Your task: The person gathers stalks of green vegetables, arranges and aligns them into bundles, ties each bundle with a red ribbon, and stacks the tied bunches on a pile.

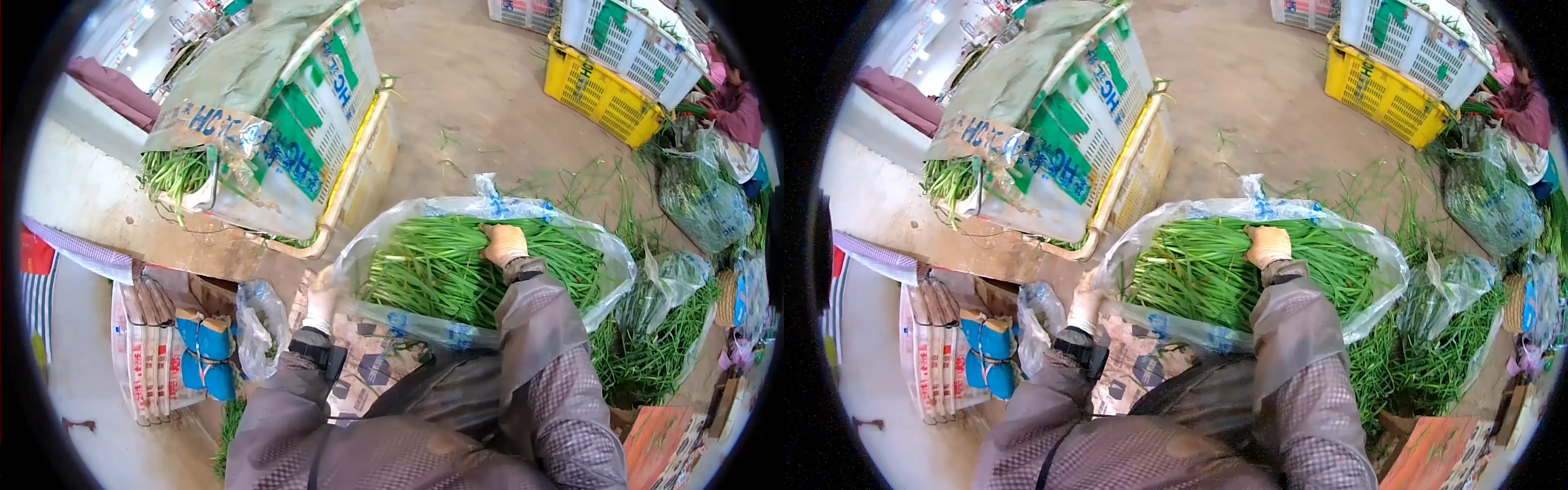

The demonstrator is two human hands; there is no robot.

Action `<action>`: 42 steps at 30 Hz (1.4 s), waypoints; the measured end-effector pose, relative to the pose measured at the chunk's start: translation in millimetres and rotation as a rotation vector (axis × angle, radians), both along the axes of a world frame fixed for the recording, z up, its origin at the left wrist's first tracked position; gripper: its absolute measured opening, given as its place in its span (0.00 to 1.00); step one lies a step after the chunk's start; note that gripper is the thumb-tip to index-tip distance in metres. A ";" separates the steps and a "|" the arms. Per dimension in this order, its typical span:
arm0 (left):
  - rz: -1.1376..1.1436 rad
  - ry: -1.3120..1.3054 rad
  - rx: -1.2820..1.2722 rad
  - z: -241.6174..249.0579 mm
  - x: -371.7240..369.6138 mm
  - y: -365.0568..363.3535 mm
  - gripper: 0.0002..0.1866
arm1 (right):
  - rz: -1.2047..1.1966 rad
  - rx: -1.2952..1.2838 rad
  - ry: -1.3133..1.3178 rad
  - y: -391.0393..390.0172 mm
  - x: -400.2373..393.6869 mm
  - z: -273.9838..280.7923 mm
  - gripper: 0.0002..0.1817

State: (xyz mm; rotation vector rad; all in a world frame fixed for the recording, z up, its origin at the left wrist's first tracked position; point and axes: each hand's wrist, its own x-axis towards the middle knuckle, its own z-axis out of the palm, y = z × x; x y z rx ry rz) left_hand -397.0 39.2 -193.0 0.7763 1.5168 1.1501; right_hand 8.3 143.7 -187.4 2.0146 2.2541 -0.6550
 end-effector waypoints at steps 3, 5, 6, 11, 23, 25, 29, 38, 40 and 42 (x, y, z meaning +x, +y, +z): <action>-0.069 -0.054 -0.178 -46.1 -11.8 -22.4 0.25 | 0.038 0.048 -0.059 -7.7 -5.5 1.0 0.35; -0.143 -0.058 -0.325 -49.1 -8.9 -34.5 0.21 | 0.065 0.044 -0.115 -14.7 -9.0 0.9 0.38; 0.025 -0.274 -0.354 -31.1 16.7 -35.9 0.21 | 0.088 -0.068 -0.170 -15.5 -13.5 10.0 0.47; -0.090 -0.190 -0.232 -15.0 30.4 -45.1 0.23 | 0.209 0.078 -0.104 -52.4 -33.6 71.2 0.62; 0.126 -0.141 -0.364 -4.6 18.5 -47.7 0.23 | 0.215 0.259 -0.145 -95.1 -134.3 22.5 0.59; 0.101 -0.115 -0.359 11.8 20.7 -42.6 0.25 | 0.172 0.302 -0.191 -75.0 -136.1 26.2 0.58; 0.112 -0.143 -0.324 29.5 27.7 -41.3 0.26 | 0.128 0.320 -0.211 -39.4 -125.2 37.3 0.56; 0.134 -0.121 -0.253 42.6 28.2 -24.3 0.20 | -0.036 0.003 -0.057 -4.1 -90.7 33.7 0.66; 0.140 -0.066 -0.230 43.6 28.2 -13.0 0.21 | 0.053 -0.046 -0.110 -6.1 -89.4 35.8 0.71; 0.150 -0.012 -0.220 37.6 25.7 -7.1 0.24 | 0.132 -0.141 -0.159 -12.2 -91.7 37.5 0.73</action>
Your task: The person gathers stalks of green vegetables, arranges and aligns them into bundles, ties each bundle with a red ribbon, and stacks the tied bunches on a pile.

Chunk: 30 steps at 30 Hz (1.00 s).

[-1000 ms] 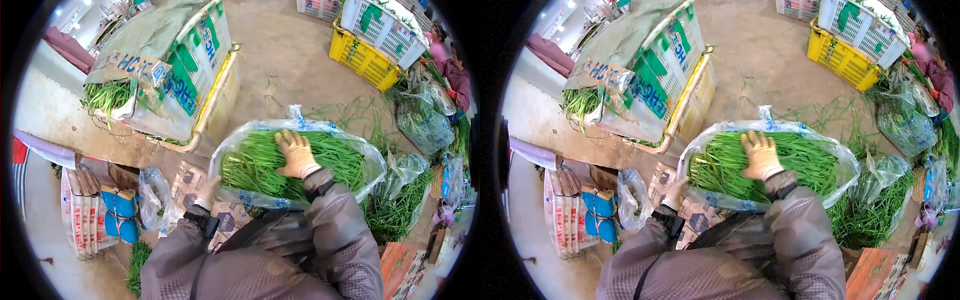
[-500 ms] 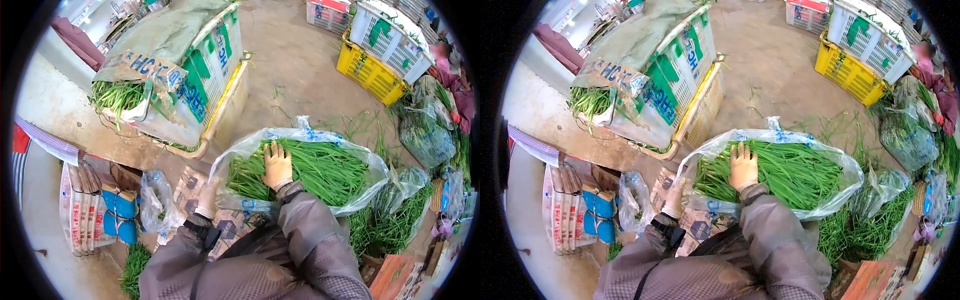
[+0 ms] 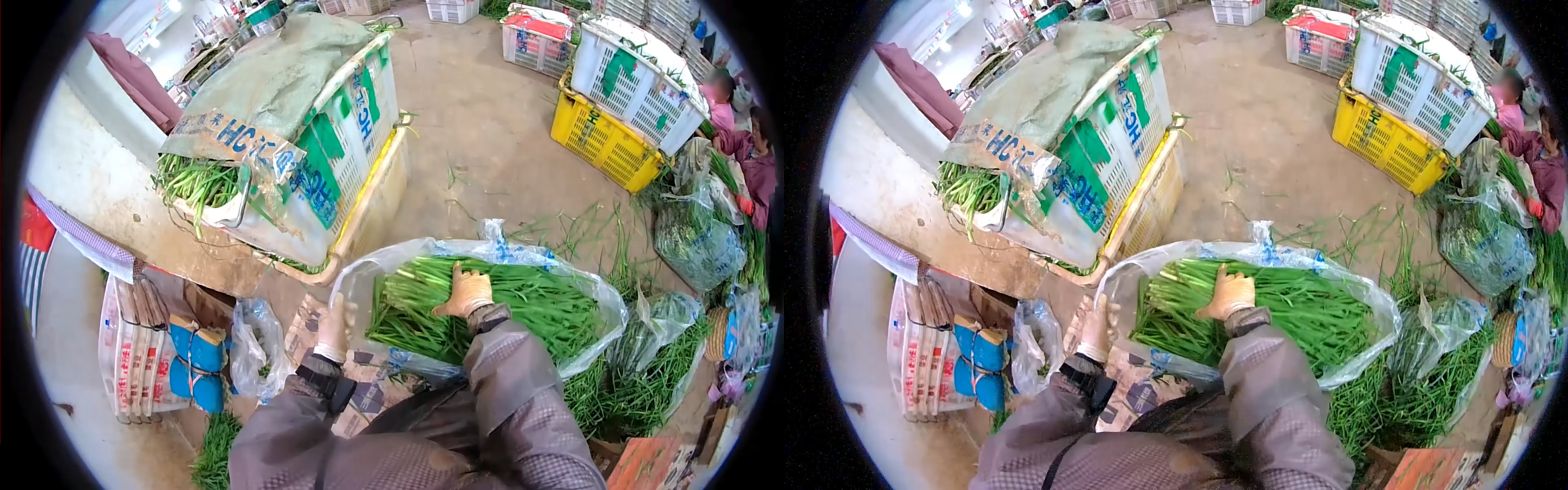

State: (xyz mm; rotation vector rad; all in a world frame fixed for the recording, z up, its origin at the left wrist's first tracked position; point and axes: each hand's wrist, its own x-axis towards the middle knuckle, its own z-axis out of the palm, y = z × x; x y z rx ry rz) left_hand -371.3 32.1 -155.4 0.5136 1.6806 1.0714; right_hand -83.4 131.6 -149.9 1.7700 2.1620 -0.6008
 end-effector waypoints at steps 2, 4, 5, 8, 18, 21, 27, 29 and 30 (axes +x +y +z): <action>0.045 -0.020 0.005 -8.0 -1.6 4.8 0.25 | 0.081 0.052 -0.030 -13.9 -7.9 -1.4 0.57; 0.137 0.023 0.015 -5.1 4.6 8.7 0.26 | 0.169 0.121 -0.005 -32.4 -13.2 -4.4 0.47; 0.081 0.005 0.007 -6.2 -4.1 6.0 0.22 | 0.220 0.214 0.021 -44.9 -13.5 -7.9 0.42; 0.120 0.089 0.189 -35.1 -20.2 8.3 0.18 | 0.331 0.297 0.058 -83.8 -17.5 0.8 0.30; -0.931 0.565 0.832 65.0 62.1 33.6 0.17 | 0.342 0.327 0.008 -106.5 -23.1 2.9 0.30; -1.257 0.890 0.387 5.2 84.2 70.1 0.11 | 0.335 0.341 0.003 -107.3 -24.3 -3.5 0.29; -1.108 1.136 0.548 -36.8 90.1 141.3 0.17 | 0.295 0.356 0.044 -104.2 -21.2 -7.3 0.28; -1.298 1.085 0.427 -43.8 92.9 156.4 0.18 | 0.297 0.354 0.037 -100.0 -20.4 -6.5 0.28; -1.394 1.052 0.360 -38.4 97.6 158.0 0.18 | 0.298 0.346 0.034 -100.4 -20.1 -7.1 0.29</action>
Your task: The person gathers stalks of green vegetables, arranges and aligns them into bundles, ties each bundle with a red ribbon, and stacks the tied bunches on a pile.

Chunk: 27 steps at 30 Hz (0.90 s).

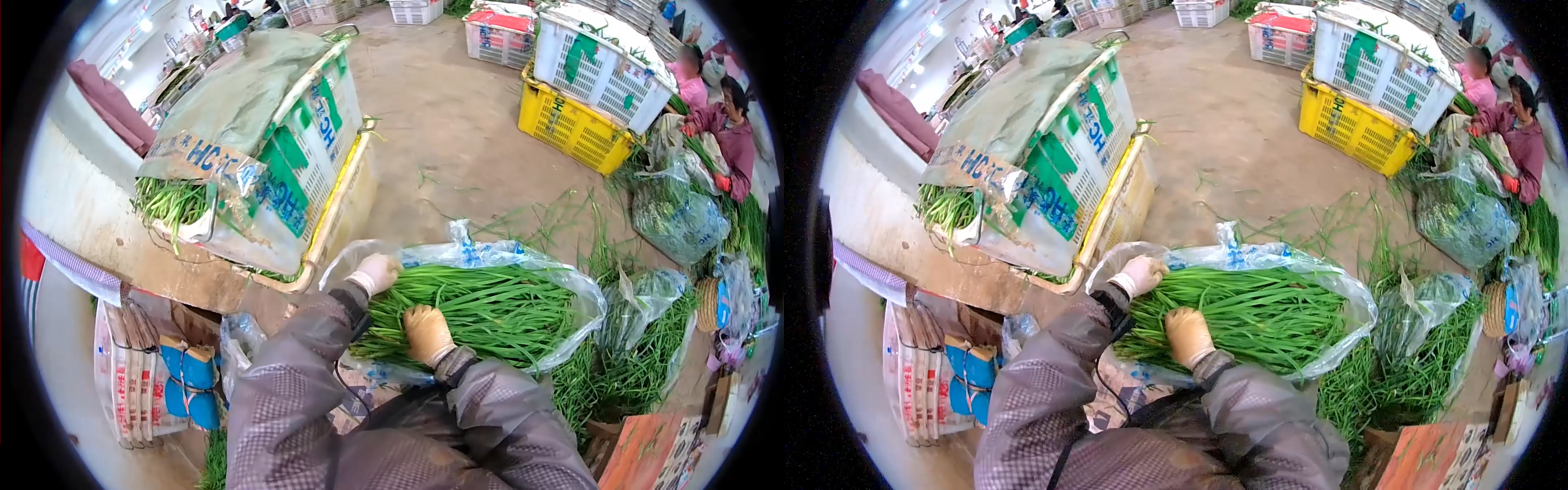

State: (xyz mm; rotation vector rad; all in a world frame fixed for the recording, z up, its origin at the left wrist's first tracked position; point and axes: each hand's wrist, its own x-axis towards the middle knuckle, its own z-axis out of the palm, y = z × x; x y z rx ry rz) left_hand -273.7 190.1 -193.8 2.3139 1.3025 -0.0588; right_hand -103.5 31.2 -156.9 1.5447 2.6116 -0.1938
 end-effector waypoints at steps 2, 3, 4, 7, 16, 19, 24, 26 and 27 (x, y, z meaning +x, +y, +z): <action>-0.023 0.038 -0.016 10.0 10.6 0.8 0.25 | -0.027 -0.022 0.023 2.9 -0.2 1.3 0.31; 0.001 0.013 0.003 8.1 14.5 0.9 0.27 | -0.026 -0.039 0.021 4.2 0.4 6.2 0.32; 0.026 -0.012 0.021 6.9 18.0 1.8 0.30 | -0.026 -0.056 0.019 5.2 0.4 8.8 0.33; 0.130 -0.023 -0.028 -2.3 26.6 -0.3 0.40 | -0.015 -0.019 0.030 8.2 6.1 12.1 0.40; 0.184 -0.125 0.154 -38.9 22.7 -29.6 0.36 | -0.341 0.350 0.365 98.8 86.6 38.8 0.36; 0.099 -0.009 0.209 -27.2 29.7 -33.4 0.31 | -0.415 0.450 0.112 133.7 114.9 -26.7 0.14; -0.222 -0.200 0.122 -43.1 34.4 -8.1 0.36 | -0.493 0.396 0.180 147.9 141.1 -5.5 0.08; -0.253 -0.189 0.080 -35.1 43.1 -0.2 0.36 | -0.516 0.564 0.242 156.1 149.2 20.1 0.06; -0.090 -0.048 -0.087 -2.4 55.6 -1.2 0.34 | -0.523 0.558 0.294 158.4 155.8 33.9 0.05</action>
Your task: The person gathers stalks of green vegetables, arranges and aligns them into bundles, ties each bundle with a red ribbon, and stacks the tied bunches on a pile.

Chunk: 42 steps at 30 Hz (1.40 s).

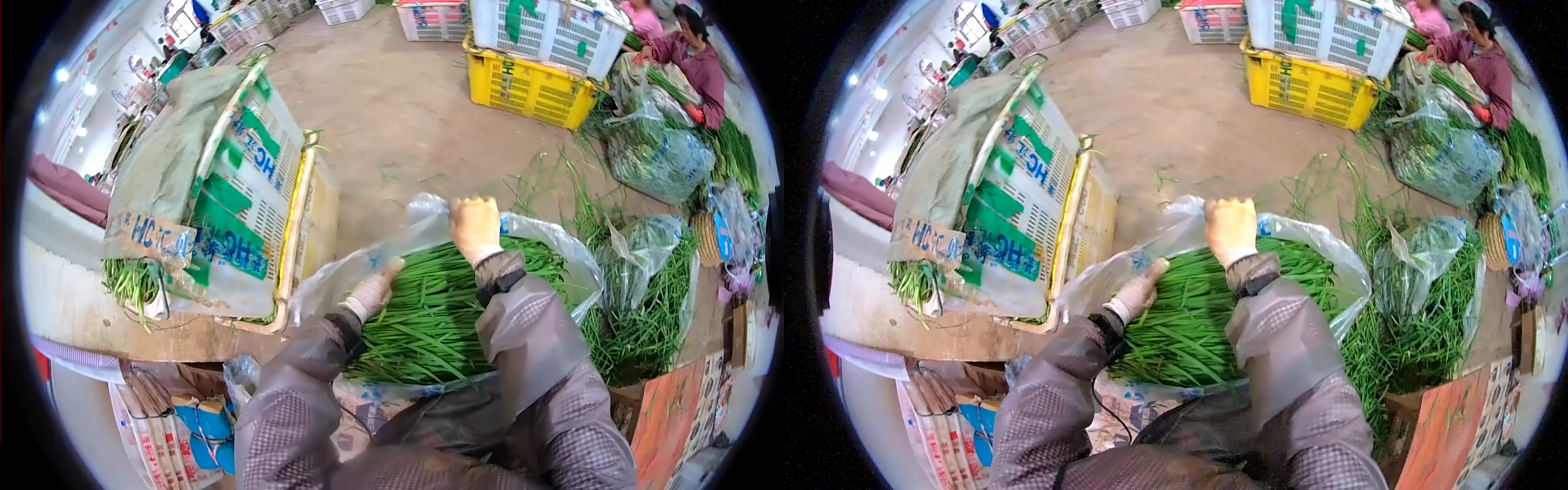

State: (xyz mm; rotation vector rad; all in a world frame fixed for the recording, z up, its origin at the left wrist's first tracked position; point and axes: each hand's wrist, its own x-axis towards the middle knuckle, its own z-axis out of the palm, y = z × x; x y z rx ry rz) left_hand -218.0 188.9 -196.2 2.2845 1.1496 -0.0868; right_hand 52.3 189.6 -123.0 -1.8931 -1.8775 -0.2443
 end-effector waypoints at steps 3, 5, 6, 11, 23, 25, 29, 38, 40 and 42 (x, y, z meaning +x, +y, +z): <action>0.102 -0.150 0.344 -41.0 -19.0 11.9 0.37 | 0.026 -0.012 0.081 -1.7 17.6 12.3 0.06; 0.160 0.066 0.057 -12.8 -11.6 21.5 0.37 | 0.041 -0.025 0.087 -6.8 25.2 15.0 0.05; 0.124 -0.004 0.112 -28.8 -17.2 30.6 0.38 | 0.048 -0.027 0.078 -9.2 23.5 16.8 0.05; 0.100 0.153 -0.211 -26.4 -20.6 49.3 0.44 | 0.089 -0.041 0.183 -18.7 23.8 18.8 0.07; 0.045 -0.055 0.037 19.9 -32.5 -9.5 0.41 | 0.017 -0.280 0.206 -54.5 22.6 47.7 0.32; 0.098 -0.005 -0.077 24.9 -39.8 -27.1 0.42 | 0.154 -0.110 0.155 -70.8 14.0 51.8 0.44; 0.136 0.148 -0.013 75.7 -31.8 -80.3 0.43 | 0.588 -0.550 0.201 -114.6 -28.1 95.6 0.47; 0.011 0.167 0.304 104.3 -26.2 -208.9 0.39 | 0.875 -0.573 -0.240 -161.2 -114.7 12.4 0.60; 0.024 0.124 0.291 104.7 -31.2 -222.7 0.38 | 0.799 -0.838 -0.212 -176.5 -122.2 13.8 0.52; 0.086 -0.089 0.119 108.2 -43.5 -218.2 0.35 | 0.756 -0.840 -0.216 -187.8 -121.0 17.1 0.44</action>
